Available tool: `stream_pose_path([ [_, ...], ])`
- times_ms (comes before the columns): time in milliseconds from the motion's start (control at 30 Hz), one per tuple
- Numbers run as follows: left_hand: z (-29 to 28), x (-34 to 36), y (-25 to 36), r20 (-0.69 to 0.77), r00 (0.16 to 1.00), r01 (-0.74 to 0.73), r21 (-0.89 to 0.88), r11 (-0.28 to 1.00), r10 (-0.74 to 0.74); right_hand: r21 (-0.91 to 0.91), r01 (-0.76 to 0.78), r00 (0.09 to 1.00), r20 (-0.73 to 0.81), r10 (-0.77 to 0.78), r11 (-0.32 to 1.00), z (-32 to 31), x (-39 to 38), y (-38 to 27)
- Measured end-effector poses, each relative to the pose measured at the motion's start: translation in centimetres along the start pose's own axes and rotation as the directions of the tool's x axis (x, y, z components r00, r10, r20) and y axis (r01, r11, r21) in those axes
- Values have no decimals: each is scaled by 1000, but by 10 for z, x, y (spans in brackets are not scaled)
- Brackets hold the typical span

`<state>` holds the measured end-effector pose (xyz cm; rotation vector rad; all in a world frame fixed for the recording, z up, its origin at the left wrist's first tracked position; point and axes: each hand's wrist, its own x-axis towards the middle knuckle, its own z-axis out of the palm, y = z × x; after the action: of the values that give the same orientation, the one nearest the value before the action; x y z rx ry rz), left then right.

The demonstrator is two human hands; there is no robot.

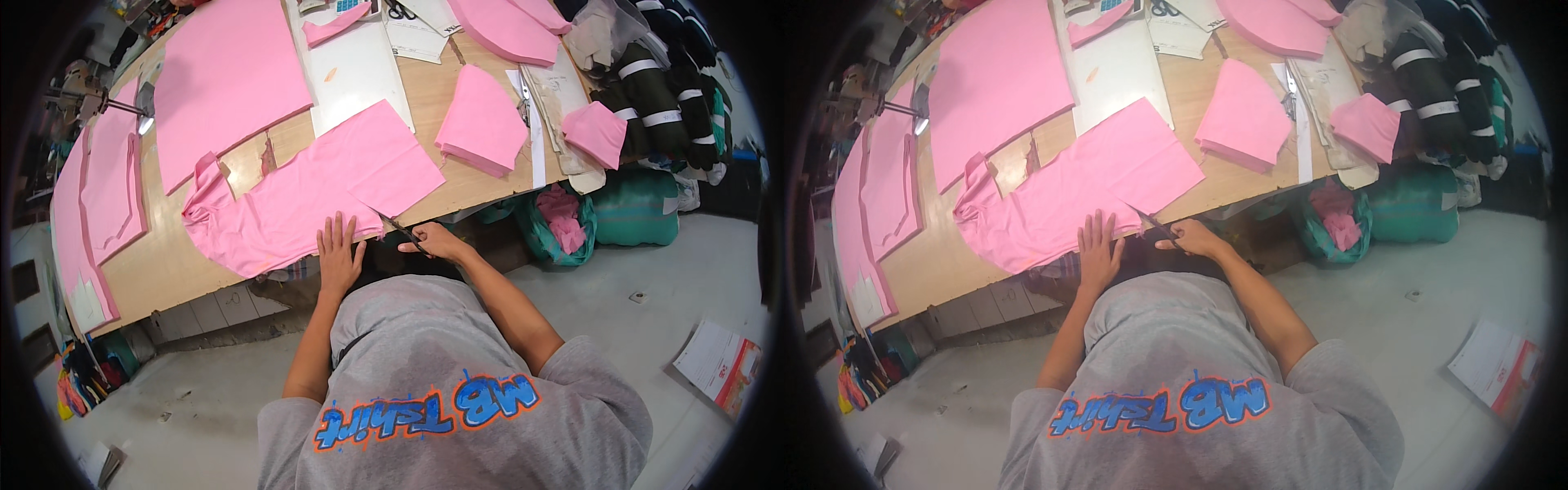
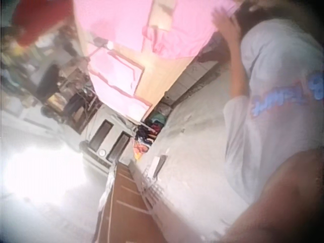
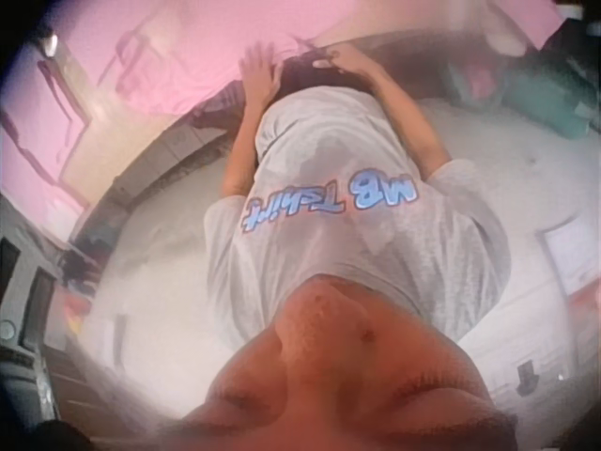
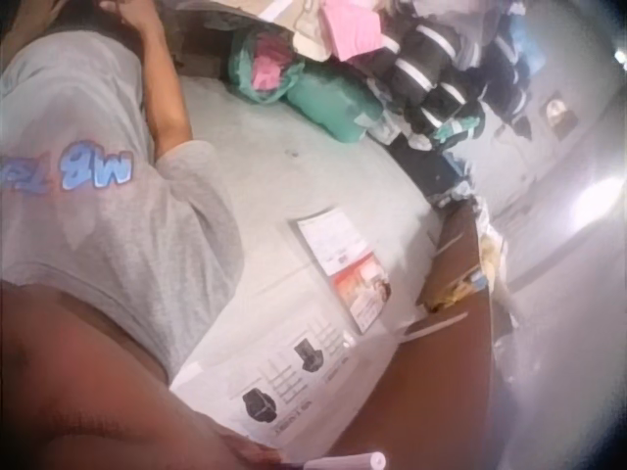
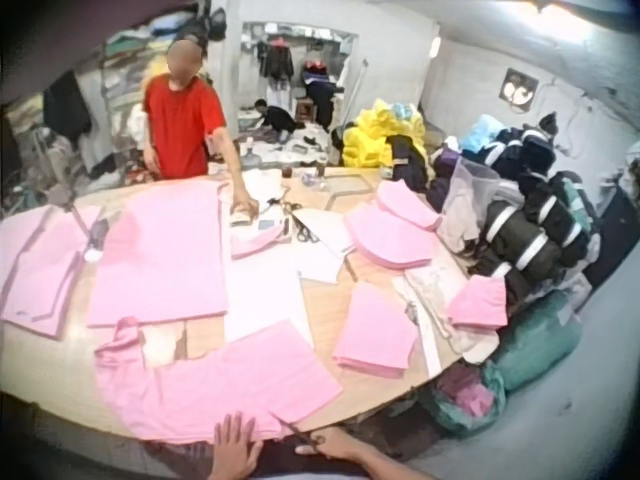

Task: The person cuts pink fabric pieces using scissors, aligns them with paper templates, and folds the cut pieces into stacks on the table. The person also discards offcuts into a green bag and continues cutting additional fabric pieces throughout the clip.

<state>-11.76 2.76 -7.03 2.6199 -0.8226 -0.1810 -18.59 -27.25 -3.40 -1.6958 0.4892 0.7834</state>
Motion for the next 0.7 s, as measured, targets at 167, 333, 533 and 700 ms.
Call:
stream_pose_path([
  [167,1,-1,17,29,999,-22,44,999,21,-55,24,999,-24,-25,998,1,7,10],
  [333,4,-3,24,16,1000,4,32,999,-4,-34,-5,999,31,6,999,-2,6,7],
  [533,3,-2,25,5,1000,9,8,1000,-9,-51,12,999,32,-10,999,1,4,6],
  [700,3,-4,21,-4,1000,-2,2,1000,2,-13,20,999,38,-20,1000,6,4,-7],
])
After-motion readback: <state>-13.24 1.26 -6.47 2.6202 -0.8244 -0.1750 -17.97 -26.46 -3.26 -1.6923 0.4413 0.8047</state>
